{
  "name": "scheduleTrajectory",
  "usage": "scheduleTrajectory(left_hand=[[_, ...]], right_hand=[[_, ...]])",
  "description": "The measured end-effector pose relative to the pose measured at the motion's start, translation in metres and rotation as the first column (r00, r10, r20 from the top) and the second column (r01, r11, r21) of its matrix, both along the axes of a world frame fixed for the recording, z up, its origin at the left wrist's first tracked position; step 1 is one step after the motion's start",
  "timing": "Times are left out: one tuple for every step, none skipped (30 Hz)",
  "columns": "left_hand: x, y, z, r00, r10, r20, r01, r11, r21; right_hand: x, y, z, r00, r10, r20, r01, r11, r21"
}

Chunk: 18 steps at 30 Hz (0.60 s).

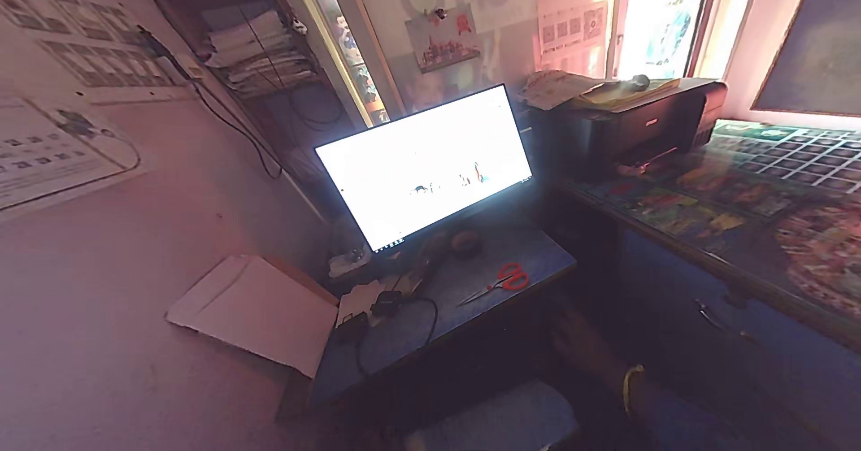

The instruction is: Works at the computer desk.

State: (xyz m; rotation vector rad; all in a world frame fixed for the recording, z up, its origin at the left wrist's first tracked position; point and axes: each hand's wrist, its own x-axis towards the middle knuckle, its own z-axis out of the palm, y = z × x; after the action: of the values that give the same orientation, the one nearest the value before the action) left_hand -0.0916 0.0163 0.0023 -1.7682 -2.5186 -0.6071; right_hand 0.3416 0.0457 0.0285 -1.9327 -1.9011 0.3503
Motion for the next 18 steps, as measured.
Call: scheduleTrajectory(left_hand=[[-0.001, 0.001, -0.002, 1.000, -0.003, -0.005, 0.004, 1.000, 0.009], [-0.003, 0.002, -0.005, 1.000, -0.007, -0.016, 0.007, 1.000, 0.019], [-0.004, 0.003, -0.006, 1.000, -0.012, -0.025, 0.012, 1.000, 0.023], [-0.005, 0.004, -0.008, 0.999, -0.016, -0.029, 0.017, 0.999, 0.027], [-0.006, 0.004, -0.010, 0.999, -0.018, -0.030, 0.019, 0.999, 0.033], [-0.007, 0.004, -0.012, 0.999, -0.019, -0.032, 0.020, 0.999, 0.040], [-0.008, 0.004, -0.013, 0.999, -0.018, -0.034, 0.020, 0.999, 0.048], [-0.007, 0.003, -0.014, 0.999, -0.018, -0.038, 0.020, 0.998, 0.055], [-0.006, 0.002, -0.012, 0.999, -0.021, -0.047, 0.023, 0.998, 0.054], [-0.003, -0.001, -0.005, 0.998, -0.030, -0.058, 0.031, 0.999, 0.032], [0.002, -0.005, 0.004, 0.996, -0.052, -0.074, 0.052, 0.999, -0.005], [0.008, -0.010, 0.014, 0.991, -0.097, -0.090, 0.095, 0.995, -0.024], [0.013, -0.014, 0.016, 0.983, -0.132, -0.130, 0.130, 0.991, -0.024], [0.019, -0.018, 0.012, 0.974, -0.160, -0.161, 0.162, 0.987, -0.004], [0.031, -0.020, 0.012, 0.966, -0.212, -0.150, 0.211, 0.977, -0.024], [0.051, -0.014, 0.019, 0.951, -0.286, -0.119, 0.281, 0.958, -0.060], [0.072, -0.011, 0.028, 0.917, -0.386, -0.100, 0.377, 0.921, -0.094], [0.089, -0.008, 0.029, 0.867, -0.486, -0.110, 0.477, 0.874, -0.097]], right_hand=[[0.000, 0.000, -0.001, 1.000, -0.002, 0.001, 0.002, 1.000, 0.000], [0.000, 0.001, -0.001, 1.000, -0.004, 0.002, 0.004, 1.000, 0.003], [0.000, 0.001, -0.001, 1.000, -0.005, 0.001, 0.005, 1.000, 0.005], [0.000, 0.002, -0.001, 1.000, -0.006, 0.002, 0.006, 1.000, 0.009], [0.001, 0.002, -0.001, 1.000, -0.006, 0.004, 0.006, 1.000, 0.010], [0.001, 0.002, -0.001, 1.000, -0.005, 0.004, 0.005, 1.000, 0.004], [0.001, 0.001, 0.000, 1.000, -0.004, 0.002, 0.004, 1.000, -0.008], [0.000, 0.001, 0.000, 1.000, -0.004, 0.002, 0.005, 1.000, -0.017], [0.000, 0.001, 0.000, 1.000, -0.005, 0.004, 0.005, 1.000, -0.020], [0.000, 0.001, -0.001, 1.000, -0.006, 0.008, 0.006, 1.000, -0.020], [-0.001, 0.002, -0.002, 1.000, -0.008, 0.014, 0.008, 1.000, -0.014], [-0.002, 0.002, -0.002, 1.000, -0.009, 0.016, 0.009, 1.000, -0.013], [-0.004, 0.002, -0.001, 1.000, -0.007, 0.011, 0.007, 1.000, -0.019], [-0.005, 0.001, 0.001, 1.000, -0.008, 0.002, 0.008, 1.000, -0.030], [-0.005, 0.000, 0.003, 1.000, -0.012, -0.010, 0.011, 0.999, -0.042], [-0.004, -0.001, 0.005, 1.000, -0.021, -0.014, 0.020, 0.999, -0.043], [-0.003, -0.002, 0.006, 1.000, -0.026, -0.012, 0.025, 0.999, -0.040], [-0.002, -0.003, 0.008, 1.000, -0.027, -0.007, 0.027, 0.999, -0.045]])
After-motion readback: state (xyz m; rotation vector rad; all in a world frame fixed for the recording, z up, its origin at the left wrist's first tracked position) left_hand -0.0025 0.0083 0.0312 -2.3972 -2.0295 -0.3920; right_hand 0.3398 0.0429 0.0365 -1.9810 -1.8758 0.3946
